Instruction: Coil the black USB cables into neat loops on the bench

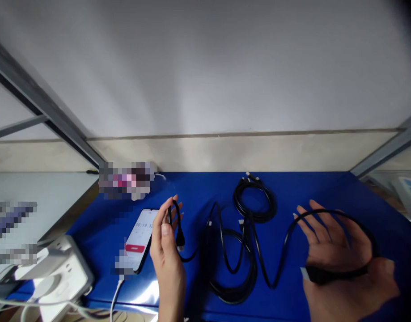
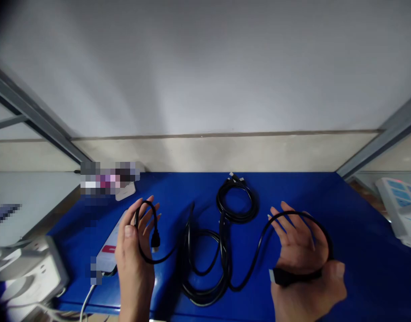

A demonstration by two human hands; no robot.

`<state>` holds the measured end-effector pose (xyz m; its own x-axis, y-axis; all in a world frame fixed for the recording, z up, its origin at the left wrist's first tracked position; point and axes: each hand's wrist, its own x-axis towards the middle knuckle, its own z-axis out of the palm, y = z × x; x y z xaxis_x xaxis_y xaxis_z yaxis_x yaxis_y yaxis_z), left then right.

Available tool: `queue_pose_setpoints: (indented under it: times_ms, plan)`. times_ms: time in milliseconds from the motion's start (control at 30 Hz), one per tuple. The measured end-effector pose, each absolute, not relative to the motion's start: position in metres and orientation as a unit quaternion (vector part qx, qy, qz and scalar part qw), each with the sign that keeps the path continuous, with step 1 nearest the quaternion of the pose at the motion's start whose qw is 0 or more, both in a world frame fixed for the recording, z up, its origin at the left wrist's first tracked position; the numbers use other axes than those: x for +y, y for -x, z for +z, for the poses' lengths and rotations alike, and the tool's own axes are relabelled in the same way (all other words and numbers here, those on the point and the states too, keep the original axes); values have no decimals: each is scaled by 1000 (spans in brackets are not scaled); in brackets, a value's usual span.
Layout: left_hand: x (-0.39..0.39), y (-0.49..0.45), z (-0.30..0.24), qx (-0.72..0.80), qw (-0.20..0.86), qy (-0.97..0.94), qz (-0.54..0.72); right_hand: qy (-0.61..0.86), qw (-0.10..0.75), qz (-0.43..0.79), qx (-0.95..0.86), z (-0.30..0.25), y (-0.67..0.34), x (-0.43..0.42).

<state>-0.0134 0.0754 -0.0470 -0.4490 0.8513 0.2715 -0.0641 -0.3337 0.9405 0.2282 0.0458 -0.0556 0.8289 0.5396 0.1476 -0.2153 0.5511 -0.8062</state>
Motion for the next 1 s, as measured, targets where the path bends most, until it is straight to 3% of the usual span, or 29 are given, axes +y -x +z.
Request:
queue_pose_setpoints:
  times_ms: [233, 433, 1000]
  plan:
    - [69, 19, -38, 475, 311, -392, 724, 420, 855, 239, -187, -45, -221, 43]
    - [72, 21, -41, 452, 345, -302, 766, 376, 840, 372, -123, -42, -220, 37]
    - [76, 20, -50, 447, 367, -324, 749, 410, 824, 391, -19, -46, -232, 46]
